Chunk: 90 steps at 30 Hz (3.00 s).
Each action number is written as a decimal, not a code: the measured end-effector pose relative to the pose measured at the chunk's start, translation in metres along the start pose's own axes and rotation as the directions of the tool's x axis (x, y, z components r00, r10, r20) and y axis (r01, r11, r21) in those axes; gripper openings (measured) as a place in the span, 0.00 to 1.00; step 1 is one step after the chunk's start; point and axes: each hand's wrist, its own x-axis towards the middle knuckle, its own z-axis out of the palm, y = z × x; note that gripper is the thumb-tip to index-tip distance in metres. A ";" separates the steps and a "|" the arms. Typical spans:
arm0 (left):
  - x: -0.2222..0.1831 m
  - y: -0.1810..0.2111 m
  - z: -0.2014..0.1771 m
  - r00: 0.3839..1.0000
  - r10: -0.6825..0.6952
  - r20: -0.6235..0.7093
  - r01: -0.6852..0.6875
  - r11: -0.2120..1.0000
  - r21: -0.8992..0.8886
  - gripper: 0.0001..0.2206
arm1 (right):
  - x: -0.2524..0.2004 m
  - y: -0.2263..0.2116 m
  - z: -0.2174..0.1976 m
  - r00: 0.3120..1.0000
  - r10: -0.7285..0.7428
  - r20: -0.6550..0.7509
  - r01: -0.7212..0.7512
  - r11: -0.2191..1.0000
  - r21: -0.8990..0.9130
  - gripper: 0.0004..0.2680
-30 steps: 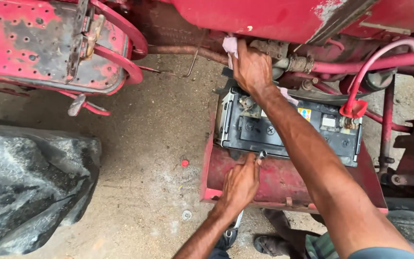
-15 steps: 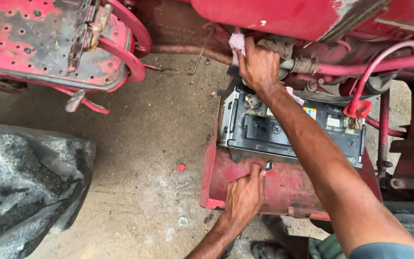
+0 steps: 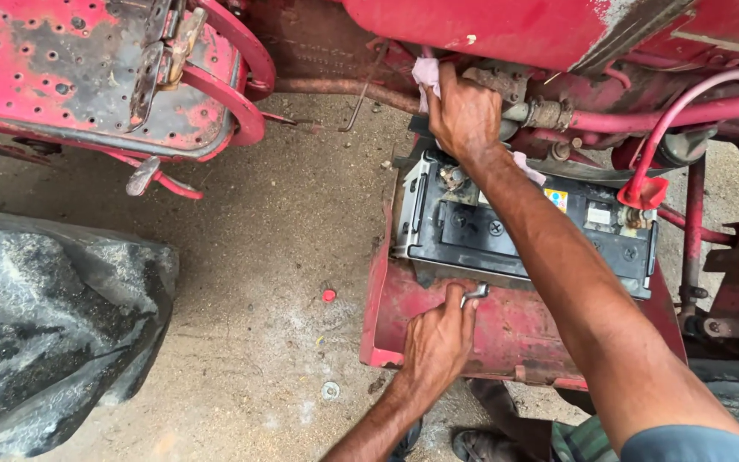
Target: Performing maintenance on a tractor by working on the battery terminals and cables.
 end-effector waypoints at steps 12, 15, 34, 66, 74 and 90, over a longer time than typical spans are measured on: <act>0.086 0.004 0.006 0.865 0.423 0.271 -0.436 0.900 -0.013 0.14 | 0.025 0.018 0.018 0.982 -0.043 0.186 0.058 0.995 -0.075 0.15; 0.100 -0.014 0.026 0.827 0.469 0.311 -0.465 0.880 -0.092 0.14 | 0.019 0.024 0.026 0.987 -0.030 0.161 0.035 0.999 -0.031 0.18; 0.161 -0.020 0.038 0.834 0.533 0.142 -0.494 0.837 -0.236 0.09 | 0.026 0.022 0.026 0.952 0.061 0.300 -0.051 0.998 -0.042 0.20; 0.154 -0.003 0.006 0.773 0.621 0.130 -0.613 0.784 -0.097 0.11 | 0.017 0.029 0.038 0.992 -0.056 0.114 0.062 0.997 -0.049 0.20; 0.133 -0.011 -0.017 0.846 0.519 -0.118 -0.532 0.813 -0.237 0.12 | 0.018 0.034 0.055 0.993 -0.095 0.075 0.099 0.994 -0.048 0.19; 0.137 -0.011 -0.015 0.901 0.425 -0.092 -0.435 0.883 -0.177 0.16 | 0.019 0.033 0.049 0.985 -0.040 0.169 0.046 0.998 -0.030 0.21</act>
